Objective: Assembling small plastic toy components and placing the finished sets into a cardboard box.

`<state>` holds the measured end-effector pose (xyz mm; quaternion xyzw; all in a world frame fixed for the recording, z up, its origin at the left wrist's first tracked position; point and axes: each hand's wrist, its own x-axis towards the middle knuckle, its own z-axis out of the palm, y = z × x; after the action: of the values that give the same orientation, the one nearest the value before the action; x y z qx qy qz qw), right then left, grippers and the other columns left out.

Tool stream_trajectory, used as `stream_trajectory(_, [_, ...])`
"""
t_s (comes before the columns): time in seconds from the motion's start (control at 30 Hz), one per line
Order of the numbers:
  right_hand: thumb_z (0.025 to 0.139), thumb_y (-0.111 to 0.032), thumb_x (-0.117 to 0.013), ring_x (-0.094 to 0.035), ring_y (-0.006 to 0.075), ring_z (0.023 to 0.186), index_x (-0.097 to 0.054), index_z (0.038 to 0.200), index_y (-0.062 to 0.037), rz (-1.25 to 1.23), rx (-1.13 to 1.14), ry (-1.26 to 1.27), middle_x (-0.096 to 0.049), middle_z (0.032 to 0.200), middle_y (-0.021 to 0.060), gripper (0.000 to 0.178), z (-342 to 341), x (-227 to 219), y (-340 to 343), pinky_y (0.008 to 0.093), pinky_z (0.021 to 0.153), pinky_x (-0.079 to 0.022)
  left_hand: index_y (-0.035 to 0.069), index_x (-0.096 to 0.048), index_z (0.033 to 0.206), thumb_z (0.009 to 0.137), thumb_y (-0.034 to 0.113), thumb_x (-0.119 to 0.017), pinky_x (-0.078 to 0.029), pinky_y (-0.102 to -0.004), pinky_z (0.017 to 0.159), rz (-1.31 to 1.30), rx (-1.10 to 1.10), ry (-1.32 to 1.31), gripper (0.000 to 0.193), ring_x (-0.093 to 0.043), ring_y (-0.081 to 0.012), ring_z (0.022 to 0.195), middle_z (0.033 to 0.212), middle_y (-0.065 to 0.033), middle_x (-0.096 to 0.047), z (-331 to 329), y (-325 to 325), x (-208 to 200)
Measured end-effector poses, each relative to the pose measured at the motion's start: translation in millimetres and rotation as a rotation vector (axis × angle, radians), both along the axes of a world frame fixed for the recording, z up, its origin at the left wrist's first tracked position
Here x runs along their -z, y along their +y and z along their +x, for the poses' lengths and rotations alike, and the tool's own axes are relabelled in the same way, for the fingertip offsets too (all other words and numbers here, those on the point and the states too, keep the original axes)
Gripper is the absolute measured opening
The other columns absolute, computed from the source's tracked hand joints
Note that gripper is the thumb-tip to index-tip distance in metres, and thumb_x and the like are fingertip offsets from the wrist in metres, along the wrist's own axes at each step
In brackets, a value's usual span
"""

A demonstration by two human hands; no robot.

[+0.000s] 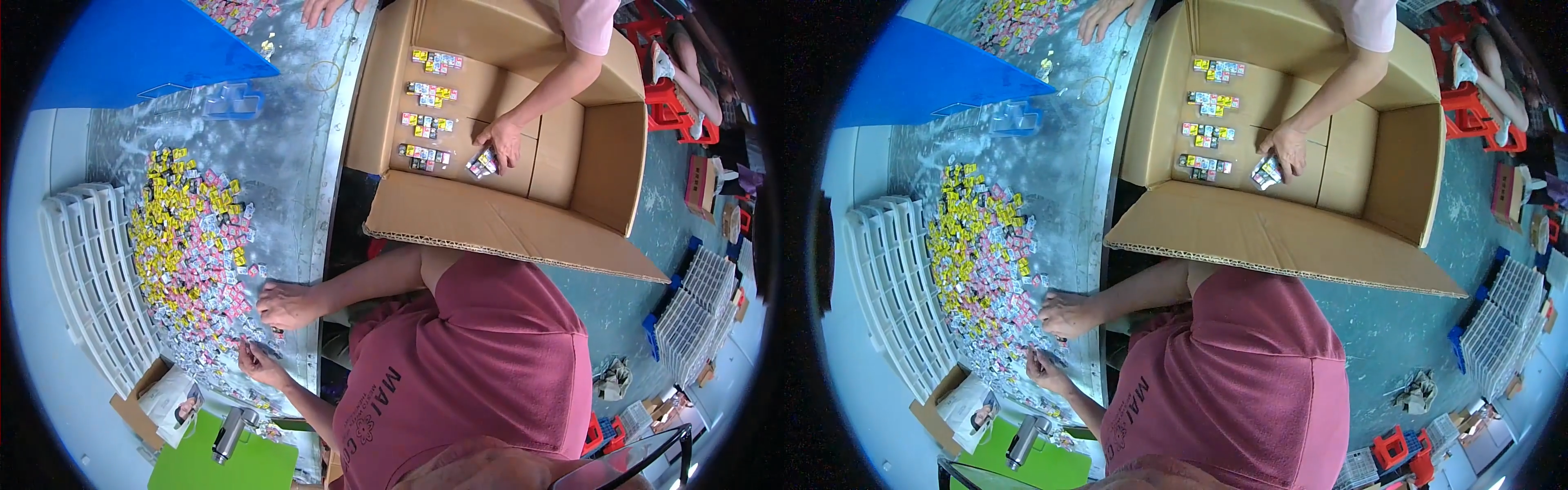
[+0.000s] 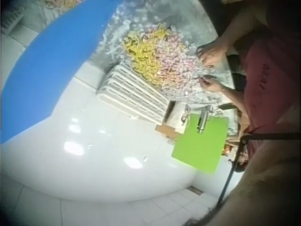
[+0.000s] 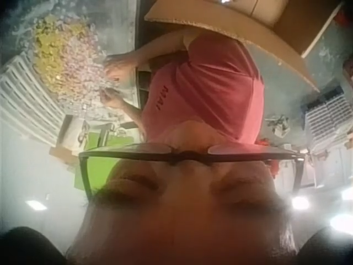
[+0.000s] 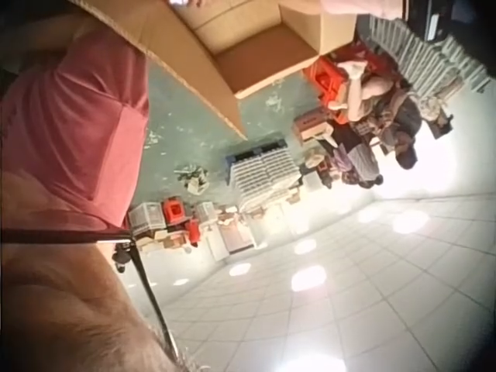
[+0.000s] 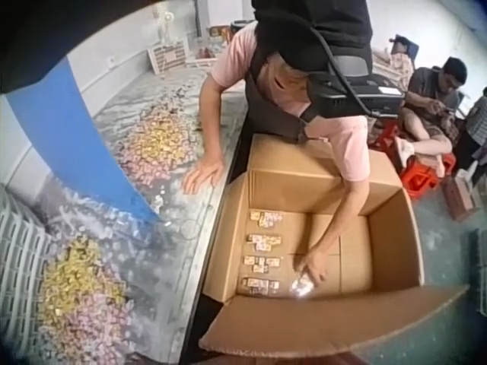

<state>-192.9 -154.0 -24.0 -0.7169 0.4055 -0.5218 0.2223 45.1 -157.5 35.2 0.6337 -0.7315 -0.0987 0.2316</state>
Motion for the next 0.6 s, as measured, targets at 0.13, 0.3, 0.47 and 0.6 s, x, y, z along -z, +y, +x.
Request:
stream_trajectory(0.13, [0.077, -0.023, -0.071, -0.060, 0.0214, 0.088, -0.062, 0.074, -0.0118, -0.004, 0.002, 0.007, -0.059, 0.086, 0.0029, 0.014, 3.5, 2.6, -1.6, 0.0398, 0.084, -0.041, 0.000, -0.070, 0.123, 0.101, 0.019, -0.063, -0.053, -0.0371, 0.084, -0.030, -0.041, 0.050, 0.030, -0.063, -0.0230, 0.098, 0.119, -0.0172, -0.061, 13.0, 10.9, 4.4])
stream_trajectory(0.3, [0.075, -0.022, -0.072, -0.060, 0.0218, 0.087, -0.061, 0.072, -0.0124, -0.024, 0.037, -0.021, -0.059, 0.084, 0.0034, 0.015, -3.8, -4.2, 1.1, 0.0399, 0.084, -0.041, 0.001, -0.071, 0.122, 0.101, 0.019, -0.062, -0.052, -0.0384, 0.087, -0.042, -0.066, -0.003, 0.029, -0.062, -0.0255, 0.101, 0.117, -0.0172, -0.064, 27.1, 23.1, 6.3])
stream_trajectory(0.47, [0.073, -0.021, -0.072, -0.059, 0.0218, 0.085, -0.061, 0.070, -0.0129, -0.014, 0.009, 0.013, -0.058, 0.082, 0.0033, 0.015, -3.5, -2.6, 0.5, 0.0397, 0.085, -0.040, 0.001, -0.072, 0.119, 0.100, 0.025, -0.063, -0.047, -0.0436, 0.095, -0.103, -0.175, -0.075, 0.032, -0.056, -0.0303, 0.113, 0.119, -0.0169, -0.064, 45.0, 33.1, 15.1])
stream_trajectory(0.6, [0.073, -0.021, -0.073, -0.059, 0.0218, 0.084, -0.060, 0.069, -0.0128, -0.019, 0.016, -0.041, -0.057, 0.081, 0.0030, 0.015, -1.8, -1.7, 0.7, 0.0397, 0.085, -0.040, 0.003, -0.071, 0.121, 0.100, 0.030, -0.063, -0.043, -0.0485, 0.100, -0.160, -0.273, -0.120, 0.035, -0.053, -0.0331, 0.117, 0.121, -0.0191, -0.060, 63.9, 48.4, 27.1])
